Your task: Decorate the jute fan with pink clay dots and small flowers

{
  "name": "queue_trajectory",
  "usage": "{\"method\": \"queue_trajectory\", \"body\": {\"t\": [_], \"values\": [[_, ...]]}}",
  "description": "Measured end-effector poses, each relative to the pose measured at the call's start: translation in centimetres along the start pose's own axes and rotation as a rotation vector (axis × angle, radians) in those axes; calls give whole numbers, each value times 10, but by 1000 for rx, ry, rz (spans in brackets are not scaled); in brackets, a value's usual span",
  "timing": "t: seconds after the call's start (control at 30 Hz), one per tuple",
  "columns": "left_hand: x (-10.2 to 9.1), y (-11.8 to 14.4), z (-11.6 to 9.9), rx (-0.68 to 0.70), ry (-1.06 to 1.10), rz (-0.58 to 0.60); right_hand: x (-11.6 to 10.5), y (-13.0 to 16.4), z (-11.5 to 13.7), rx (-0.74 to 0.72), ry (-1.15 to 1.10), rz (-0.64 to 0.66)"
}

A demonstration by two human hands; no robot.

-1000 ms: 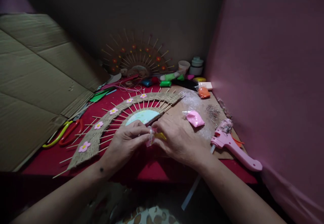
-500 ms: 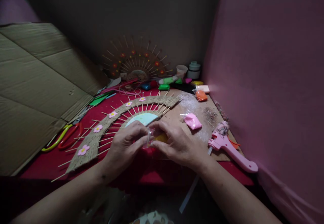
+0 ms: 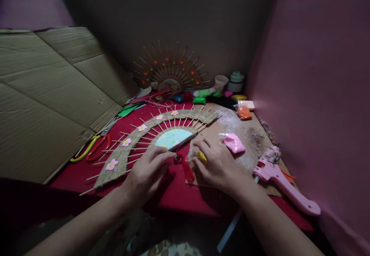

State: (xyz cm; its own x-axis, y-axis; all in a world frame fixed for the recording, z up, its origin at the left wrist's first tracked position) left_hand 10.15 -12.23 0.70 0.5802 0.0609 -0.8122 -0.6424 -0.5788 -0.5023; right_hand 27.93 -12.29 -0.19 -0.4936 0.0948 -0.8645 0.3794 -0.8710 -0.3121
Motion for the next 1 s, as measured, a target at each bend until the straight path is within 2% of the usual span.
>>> {"method": "queue_trajectory", "body": {"t": [0.1, 0.2, 0.33, 0.57, 0.73, 0.8, 0.87, 1.0], "values": [[1, 11, 8, 25, -209, 9, 4, -2, 2, 36, 136, 57], [2, 19, 20, 7, -318, 16, 5, -3, 3, 53, 172, 95], [0, 23, 34, -4, -329, 0, 6, -1, 2, 52, 128, 140], [-7, 15, 45, 61, -355, 119, 1, -1, 2, 49, 72, 143], [-12, 9, 42, 80, -346, 179, 0, -1, 6, 28, 42, 176], [-13, 8, 41, 48, -320, 257, -4, -1, 5, 31, 38, 115], [-16, 4, 42, 22, -311, 309, -14, -2, 1, 51, 51, -8], [-31, -15, 44, 62, -321, 223, -42, 2, -16, 134, 179, -268]]}}
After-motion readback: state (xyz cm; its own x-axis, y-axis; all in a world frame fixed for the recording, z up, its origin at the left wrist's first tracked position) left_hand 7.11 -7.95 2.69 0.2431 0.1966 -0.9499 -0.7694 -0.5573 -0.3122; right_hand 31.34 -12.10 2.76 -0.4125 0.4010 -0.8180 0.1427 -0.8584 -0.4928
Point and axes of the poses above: each hand's wrist, its own y-axis away from the middle knuckle, its own x-axis out of the palm, z = x × y, the point moved 5 cm from there along -y, towards the middle knuckle, and after that the axes turned 4 degrees about z, right-handed, at the moved point
